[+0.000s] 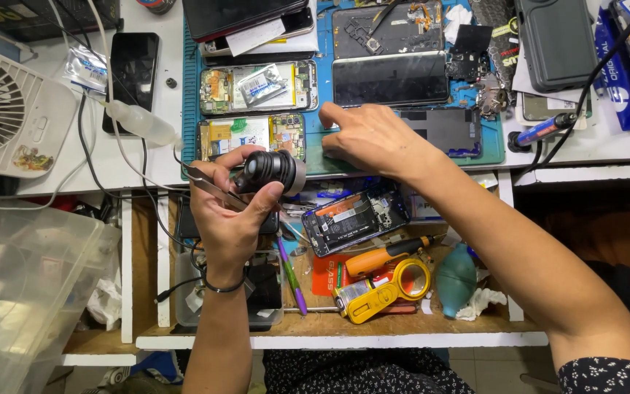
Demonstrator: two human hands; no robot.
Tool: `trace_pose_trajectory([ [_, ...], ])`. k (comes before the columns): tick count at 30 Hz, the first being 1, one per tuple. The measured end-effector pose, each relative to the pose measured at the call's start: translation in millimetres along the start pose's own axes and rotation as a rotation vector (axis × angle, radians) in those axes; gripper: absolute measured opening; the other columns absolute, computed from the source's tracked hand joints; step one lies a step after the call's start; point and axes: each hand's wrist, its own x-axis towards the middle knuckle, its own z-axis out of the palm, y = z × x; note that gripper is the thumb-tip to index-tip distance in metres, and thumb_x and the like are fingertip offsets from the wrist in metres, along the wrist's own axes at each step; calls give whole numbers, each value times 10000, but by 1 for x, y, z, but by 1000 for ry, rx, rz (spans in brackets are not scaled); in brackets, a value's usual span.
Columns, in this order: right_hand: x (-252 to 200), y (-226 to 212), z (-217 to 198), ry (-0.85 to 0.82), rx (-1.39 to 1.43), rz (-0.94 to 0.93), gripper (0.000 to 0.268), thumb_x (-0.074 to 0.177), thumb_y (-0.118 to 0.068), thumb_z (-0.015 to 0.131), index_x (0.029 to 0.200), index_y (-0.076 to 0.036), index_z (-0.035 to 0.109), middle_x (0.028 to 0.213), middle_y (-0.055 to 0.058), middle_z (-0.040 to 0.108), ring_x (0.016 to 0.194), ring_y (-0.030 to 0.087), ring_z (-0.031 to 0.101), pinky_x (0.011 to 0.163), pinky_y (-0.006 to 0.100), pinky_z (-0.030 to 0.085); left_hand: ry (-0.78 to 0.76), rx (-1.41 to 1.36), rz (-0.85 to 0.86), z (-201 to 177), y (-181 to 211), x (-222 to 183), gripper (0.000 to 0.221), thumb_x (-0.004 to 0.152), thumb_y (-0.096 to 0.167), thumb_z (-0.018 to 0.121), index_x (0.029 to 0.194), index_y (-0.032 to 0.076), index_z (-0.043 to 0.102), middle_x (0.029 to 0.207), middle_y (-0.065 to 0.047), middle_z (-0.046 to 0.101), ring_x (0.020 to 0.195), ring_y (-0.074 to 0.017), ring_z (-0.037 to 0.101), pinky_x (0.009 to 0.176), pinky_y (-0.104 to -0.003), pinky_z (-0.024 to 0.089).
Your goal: A person uses tweezers and a precision applicator tool to clean or apply adhesive to a small phone component at a repair bench.
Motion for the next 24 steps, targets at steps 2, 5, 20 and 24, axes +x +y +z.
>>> trace_pose_trajectory([
  [2,2,2,1,-11,8,5,66,942,-248,733,912,-272,787,1058,-15,570,697,238,727,646,365,553,-1,-1,-1,0,0,0,490,869,39,805,942,112,326,1231,-251,629,872,-239,733,562,-221,644],
  [5,4,3,6,-50,18,19,57,930,-235,742,921,-248,798,1049,-3,589,724,241,740,661,365,570,-1,-8,-1,-1,-3,0,492,867,35,806,944,111,326,1233,-256,626,879,-247,733,566,-225,647],
  [20,4,-3,-3,-68,25,35,86,893,-195,766,964,-194,815,1078,27,624,773,269,756,722,425,619,-14,24,11,-2,-2,1,486,871,34,802,950,112,329,1238,-254,618,893,-251,730,563,-227,642],
  [24,1,2,2,-86,46,42,91,894,-192,764,963,-215,818,1077,17,622,789,252,759,734,406,618,-9,26,12,-3,-3,0,487,868,31,802,947,108,327,1236,-253,617,890,-250,731,560,-229,644],
])
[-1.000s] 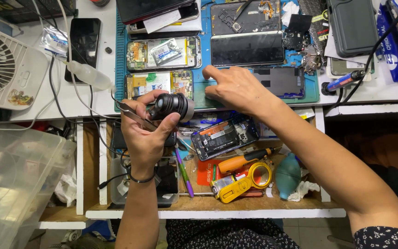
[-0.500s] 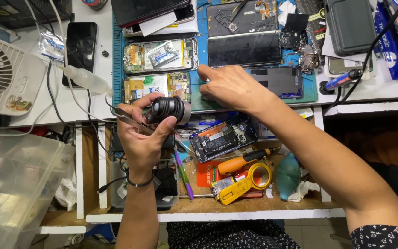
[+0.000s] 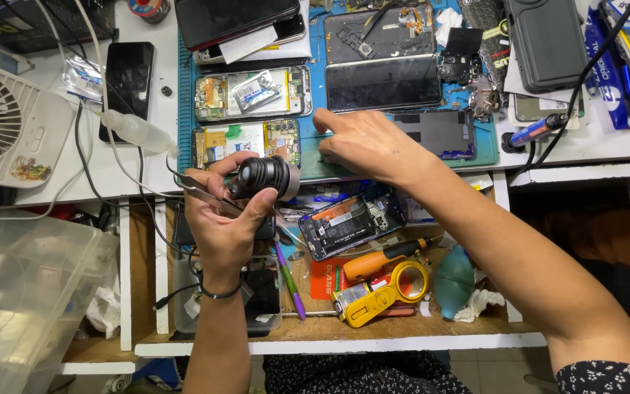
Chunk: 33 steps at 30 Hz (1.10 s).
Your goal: A person uses tweezers and a precision applicator tool to clean or apply adhesive to a small phone component at a repair bench.
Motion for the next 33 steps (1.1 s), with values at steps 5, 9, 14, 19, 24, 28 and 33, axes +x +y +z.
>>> trace_pose_trajectory([
  [5,-24,-2,-43,95,142,-5,109,901,-114,741,991,-143,795,1119,87,621,737,390,733,685,516,605,13,-28,-7,2,-4,0,485,870,45,803,949,111,329,1230,-266,626,763,-215,717,502,-216,621],
  [9,-52,5,-17,471,517,79,135,1004,-88,716,1126,-134,749,1096,35,631,693,222,673,656,344,549,30,-145,-47,14,7,2,484,884,56,786,944,131,312,1196,-267,653,483,-149,652,351,-164,537],
  [14,-83,-81,24,403,1342,365,453,906,-123,743,1338,-103,606,1148,104,674,776,168,696,684,301,580,35,-149,-76,25,1,-7,492,864,62,801,933,133,320,1202,-265,659,440,-120,621,320,-157,503],
  [19,-82,-110,27,460,1791,408,829,891,-114,754,1599,-51,326,1408,178,584,1141,229,685,950,387,598,-67,54,-89,50,13,-14,532,782,74,883,847,111,357,1165,-229,724,539,-65,648,375,-142,485],
  [24,-88,-92,40,448,1764,464,709,776,-40,857,1433,-14,592,1235,158,717,1021,179,715,874,375,636,-191,187,-67,51,10,-15,552,729,63,921,779,93,372,1066,-205,766,383,20,461,277,-139,348],
  [28,-95,-87,53,465,1730,487,714,725,-2,892,1392,-30,637,1217,133,737,1022,166,713,876,351,633,-256,212,-117,44,5,-14,519,782,273,894,809,116,399,1104,-176,773,433,12,500,326,-132,368],
  [33,-97,-101,53,459,1569,109,647,750,-234,912,1348,-128,690,1330,164,689,1275,349,603,1104,532,444,-143,221,-131,39,45,2,484,1069,546,235,1011,87,376,1196,-227,682,910,-305,768,458,-180,510],
])
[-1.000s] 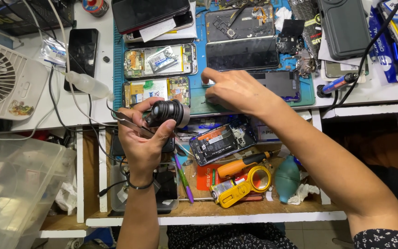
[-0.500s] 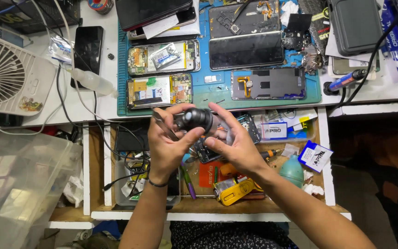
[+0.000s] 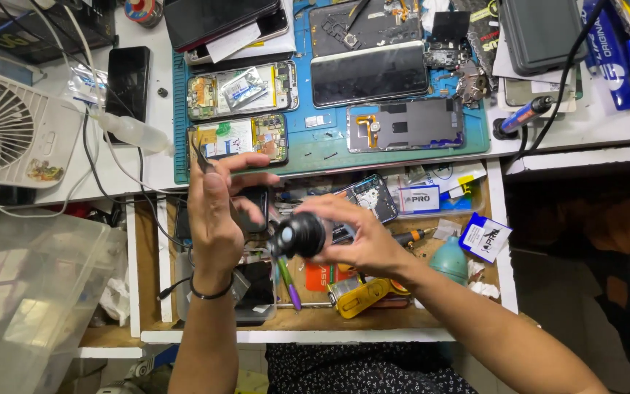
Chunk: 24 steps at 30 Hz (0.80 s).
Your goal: A person uses tweezers and a precision applicator tool to clean or apply adhesive to a small phone component at a repair bench.
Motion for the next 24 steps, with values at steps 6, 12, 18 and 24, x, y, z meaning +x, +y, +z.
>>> trace_pose_trajectory([
  [6,-10,7,8,-201,-146,-211,690,740,-360,918,1333,-87,694,1464,183,506,1348,385,534,1155,517,408,-523,40,27,31,-2,9,373,1105,272,382,966,51,648,1311,-200,684,1174,-309,669,937,-413,549],
  [12,-7,-8,-5,-221,-114,-132,560,775,-374,895,1250,-120,745,1220,140,613,1091,293,613,929,439,526,-739,-16,-32,35,0,22,326,1076,266,508,1251,87,718,1318,-210,689,1317,-314,588,1090,-505,457],
  [18,-10,4,1,-171,-88,-142,670,797,-315,894,1385,-98,655,1029,82,534,882,192,517,667,317,506,-531,-255,-246,15,11,0,668,1074,394,403,1585,-29,322,1405,-279,588,1282,-362,590,1060,-528,486],
  [24,-18,-4,0,-117,-234,-153,681,857,-243,821,1476,-168,548,1098,50,500,1068,213,491,1032,383,438,-250,149,348,10,-15,-90,860,1000,296,733,1641,175,173,1564,-290,458,1290,-380,683,1084,-461,648],
])
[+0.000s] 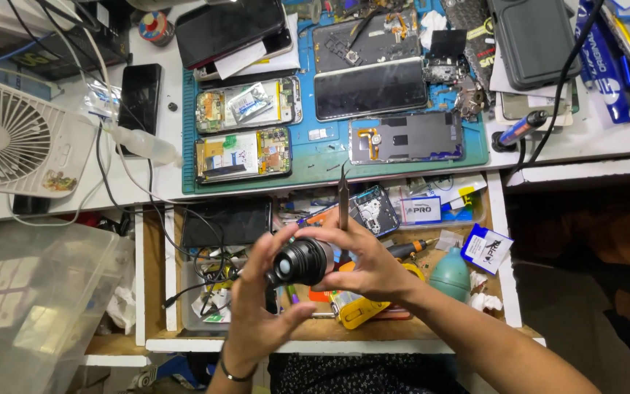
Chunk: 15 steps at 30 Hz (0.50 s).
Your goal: A person uses tweezers and a precision applicator tool to clean or apply adhesive to a small phone component at a repair bench.
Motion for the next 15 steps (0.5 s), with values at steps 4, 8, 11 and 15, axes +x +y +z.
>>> trace_pose_trajectory([
  [4,-3,1,3,-7,-37,24,622,906,-246,752,1481,-137,540,1092,62,476,1051,212,501,1001,380,453,70,176,86,7,-6,-3,748,1001,256,730,1581,168,266,1529,-306,485,1443,-454,545,1206,-521,498],
  [8,0,-8,2,-6,1,44,630,946,-276,712,1511,-116,486,1286,143,542,1228,288,539,1116,486,452,32,-13,71,7,-10,2,697,986,208,744,1536,169,317,1581,-302,400,1512,-446,432,1277,-565,379],
  [11,2,-10,-1,-17,20,53,606,966,-283,681,1512,-112,481,1378,169,554,1286,312,541,1131,511,454,9,-18,72,6,-15,3,781,927,130,810,1532,171,319,1586,-290,397,1517,-435,425,1276,-559,389],
  [15,3,-8,-4,-15,22,59,576,981,-313,645,1497,-100,505,1371,145,564,1275,292,539,1119,476,438,18,75,95,6,-14,6,770,920,74,818,1513,141,332,1541,-283,468,1475,-424,501,1253,-529,450],
])
